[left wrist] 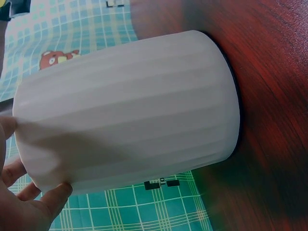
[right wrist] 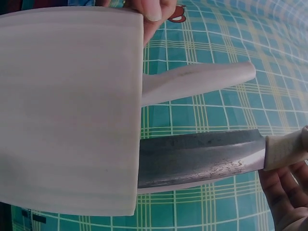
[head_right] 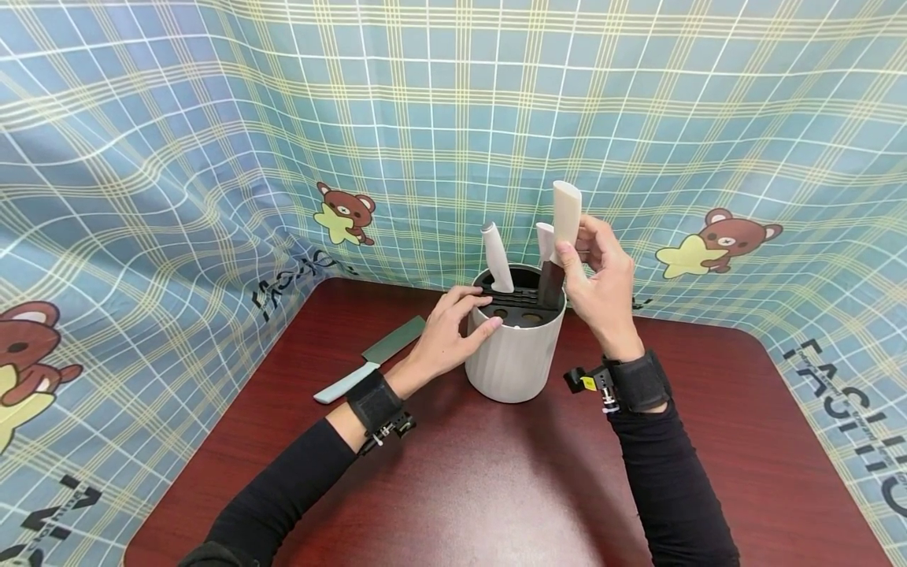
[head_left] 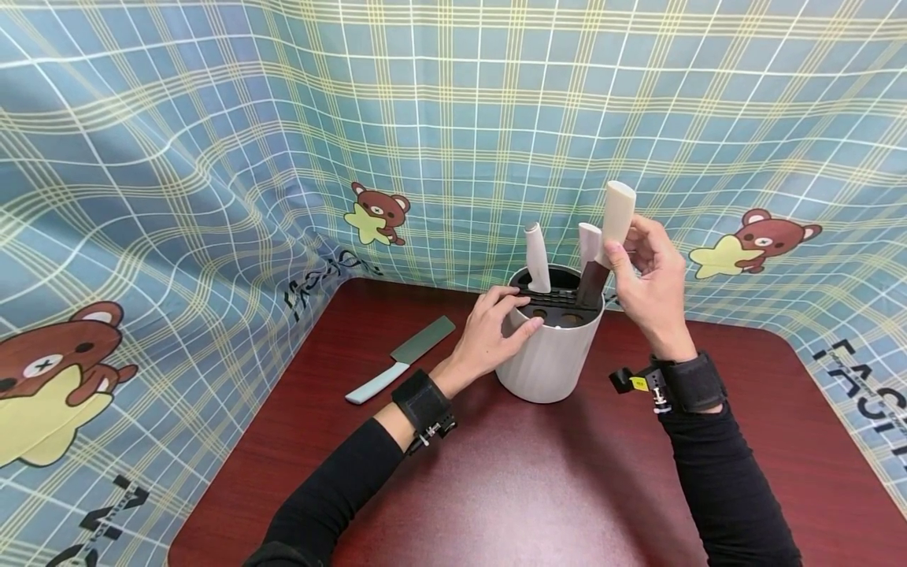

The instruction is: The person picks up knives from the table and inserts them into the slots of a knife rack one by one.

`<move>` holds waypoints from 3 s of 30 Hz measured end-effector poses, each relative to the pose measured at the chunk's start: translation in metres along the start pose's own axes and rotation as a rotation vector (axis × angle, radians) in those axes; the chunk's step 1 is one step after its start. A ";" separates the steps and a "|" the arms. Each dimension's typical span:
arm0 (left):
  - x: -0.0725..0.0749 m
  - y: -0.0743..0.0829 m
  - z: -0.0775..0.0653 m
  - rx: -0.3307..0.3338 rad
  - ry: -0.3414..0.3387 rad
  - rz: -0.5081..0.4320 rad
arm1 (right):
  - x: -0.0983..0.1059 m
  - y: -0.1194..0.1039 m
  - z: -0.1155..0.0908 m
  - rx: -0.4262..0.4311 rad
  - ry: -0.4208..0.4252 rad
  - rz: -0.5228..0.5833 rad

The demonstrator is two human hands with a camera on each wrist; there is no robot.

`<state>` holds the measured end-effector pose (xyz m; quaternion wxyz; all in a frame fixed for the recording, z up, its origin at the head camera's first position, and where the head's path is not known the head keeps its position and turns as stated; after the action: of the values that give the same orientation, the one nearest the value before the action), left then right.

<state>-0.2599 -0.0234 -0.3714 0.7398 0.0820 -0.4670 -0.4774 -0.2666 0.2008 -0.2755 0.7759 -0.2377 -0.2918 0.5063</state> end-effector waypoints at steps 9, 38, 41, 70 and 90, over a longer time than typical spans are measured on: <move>-0.001 0.000 0.000 0.002 -0.001 0.001 | 0.001 0.002 0.000 -0.014 0.000 0.020; 0.000 0.000 0.000 -0.007 -0.001 0.002 | 0.007 0.005 0.008 0.032 -0.053 0.056; 0.000 -0.001 0.000 -0.009 0.005 0.006 | 0.005 0.004 0.010 0.027 -0.063 0.057; -0.002 -0.001 0.000 0.021 -0.003 0.022 | -0.010 0.049 -0.025 -0.081 -0.160 0.027; -0.002 -0.001 0.000 0.024 -0.008 0.021 | -0.011 0.063 -0.039 -0.132 -0.160 0.081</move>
<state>-0.2602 -0.0226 -0.3732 0.7419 0.0841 -0.4763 -0.4644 -0.2840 0.2114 -0.3478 0.7116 -0.2588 -0.3756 0.5344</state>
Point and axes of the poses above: each hand's wrist, its own z-axis towards the middle knuckle, its own x-axis out of the back of the hand, y = z × x, the point moved 3 cm from there along z, towards the middle knuckle, and after that the axes turned 3 degrees about -x, right-handed, at the moved point
